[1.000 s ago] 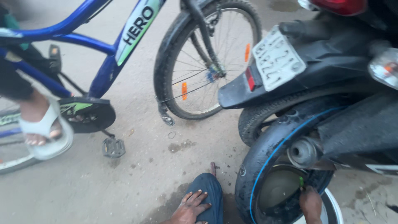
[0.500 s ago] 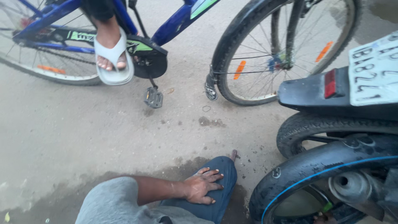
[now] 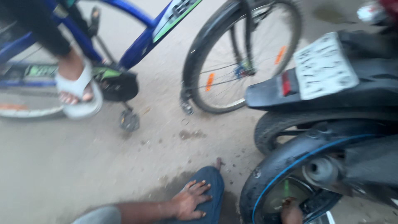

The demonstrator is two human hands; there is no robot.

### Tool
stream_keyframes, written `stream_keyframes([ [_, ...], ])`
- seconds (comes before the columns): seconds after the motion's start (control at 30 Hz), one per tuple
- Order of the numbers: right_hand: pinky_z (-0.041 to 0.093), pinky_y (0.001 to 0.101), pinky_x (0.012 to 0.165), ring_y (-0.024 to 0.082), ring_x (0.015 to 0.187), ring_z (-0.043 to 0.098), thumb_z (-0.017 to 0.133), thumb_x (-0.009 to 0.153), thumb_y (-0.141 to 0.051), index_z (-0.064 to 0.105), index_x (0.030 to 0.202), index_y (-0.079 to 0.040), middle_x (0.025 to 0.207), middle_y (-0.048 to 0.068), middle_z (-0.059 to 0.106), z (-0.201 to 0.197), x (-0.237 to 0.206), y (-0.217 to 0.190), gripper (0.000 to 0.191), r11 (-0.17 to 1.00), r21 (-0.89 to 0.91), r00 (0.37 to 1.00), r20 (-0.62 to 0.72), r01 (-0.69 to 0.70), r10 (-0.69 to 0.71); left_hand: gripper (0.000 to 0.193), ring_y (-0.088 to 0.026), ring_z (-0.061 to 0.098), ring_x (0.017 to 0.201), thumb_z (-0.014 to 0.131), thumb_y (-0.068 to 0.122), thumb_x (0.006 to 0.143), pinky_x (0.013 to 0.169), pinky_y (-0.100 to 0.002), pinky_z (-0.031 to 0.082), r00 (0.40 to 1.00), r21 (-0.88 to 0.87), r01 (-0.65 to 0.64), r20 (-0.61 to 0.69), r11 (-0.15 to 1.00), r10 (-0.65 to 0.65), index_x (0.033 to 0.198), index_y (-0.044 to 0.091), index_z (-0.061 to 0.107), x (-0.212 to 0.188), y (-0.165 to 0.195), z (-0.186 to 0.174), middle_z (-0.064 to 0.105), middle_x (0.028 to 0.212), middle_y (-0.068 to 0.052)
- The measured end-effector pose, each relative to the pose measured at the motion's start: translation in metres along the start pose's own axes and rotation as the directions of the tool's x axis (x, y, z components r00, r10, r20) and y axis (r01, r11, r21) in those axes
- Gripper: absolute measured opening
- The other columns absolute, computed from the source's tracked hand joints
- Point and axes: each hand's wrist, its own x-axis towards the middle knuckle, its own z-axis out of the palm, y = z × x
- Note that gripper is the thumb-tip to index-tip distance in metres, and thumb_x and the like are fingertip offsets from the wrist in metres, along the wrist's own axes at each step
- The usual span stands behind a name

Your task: The person removes a motorcycle tire from the wheel, places a metal bowl of water on the ground, and submerges the tire to check for air leaks by observing bubbles. The person then removes the tire from the water and reattaches it to the motorcycle wheel.

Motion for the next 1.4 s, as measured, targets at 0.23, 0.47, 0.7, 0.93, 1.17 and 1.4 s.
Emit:
stream_keyframes([
  [0.23, 0.055, 0.0553, 0.09, 0.046, 0.101, 0.069, 0.065, 0.092, -0.031, 0.067, 0.12, -0.016, 0.098, 0.025, 0.075, -0.016, -0.002, -0.01, 0.032, 0.984, -0.084, 0.983, 0.088, -0.156, 0.164, 0.048, -0.035, 0.019, 0.157, 0.049, 0.029, 0.101, 0.121, -0.062, 0.014, 1.0, 0.049, 0.003, 0.006, 0.999, -0.003, 0.148, 0.026, 0.057, 0.023, -0.015, 0.026, 0.031, 0.168, -0.016],
  [0.47, 0.058, 0.054, 0.076, 0.044, 0.085, 0.075, 0.064, 0.088, -0.019, 0.07, 0.103, -0.004, 0.087, 0.023, 0.075, -0.026, -0.016, -0.008, 0.022, 0.881, 0.379, 0.952, 0.001, -0.284, 0.307, 0.057, -0.035, 0.017, 0.156, 0.054, 0.043, 0.097, 0.121, -0.061, 0.011, 0.998, 0.059, 0.018, 0.058, 0.998, -0.021, 0.15, 0.022, 0.051, 0.018, -0.004, 0.015, 0.028, 0.166, -0.017],
  [0.7, 0.056, 0.0489, 0.079, 0.037, 0.089, 0.072, 0.075, 0.078, -0.023, 0.076, 0.082, -0.012, 0.093, 0.014, 0.077, -0.024, -0.025, -0.013, 0.011, 0.888, -0.409, 0.942, -0.158, 0.209, -0.294, 0.073, -0.041, 0.019, 0.157, 0.061, 0.053, 0.09, 0.122, -0.063, 0.014, 0.999, 0.005, -0.02, -0.045, 1.0, 0.02, 0.151, 0.014, 0.051, -0.012, 0.008, -0.006, 0.029, 0.167, -0.022],
  [0.93, 0.057, 0.0512, 0.089, 0.043, 0.095, 0.072, 0.08, 0.084, -0.024, 0.076, 0.1, -0.007, 0.092, 0.023, 0.075, 0.012, -0.022, -0.03, 0.023, 0.996, -0.033, 0.992, -0.091, -0.087, 0.084, 0.07, -0.039, 0.023, 0.157, 0.061, 0.054, 0.087, 0.123, -0.062, 0.017, 0.996, -0.002, 0.019, -0.083, 1.0, -0.019, 0.147, 0.017, 0.057, -0.028, -0.003, 0.0, 0.034, 0.166, -0.019],
  [1.17, 0.056, 0.0509, 0.091, 0.042, 0.095, 0.072, 0.081, 0.084, -0.022, 0.079, 0.098, -0.007, 0.093, 0.022, 0.075, 0.009, -0.028, -0.023, 0.02, 0.985, -0.095, 0.989, -0.039, -0.143, 0.14, 0.069, -0.038, 0.021, 0.157, 0.059, 0.055, 0.088, 0.123, -0.061, 0.016, 0.998, 0.026, 0.01, -0.066, 1.0, -0.008, 0.147, 0.019, 0.056, -0.023, -0.014, 0.012, 0.034, 0.165, -0.018],
  [1.4, 0.055, 0.0463, 0.085, 0.035, 0.092, 0.071, 0.08, 0.084, -0.014, 0.077, 0.095, -0.003, 0.093, 0.02, 0.075, 0.01, -0.035, -0.023, 0.016, 0.982, -0.019, 0.979, -0.093, -0.187, 0.184, 0.069, -0.037, 0.018, 0.157, 0.058, 0.055, 0.088, 0.124, -0.06, 0.013, 0.998, 0.004, 0.037, -0.047, 0.999, -0.037, 0.148, 0.02, 0.054, -0.027, -0.012, 0.009, 0.032, 0.166, -0.018],
])
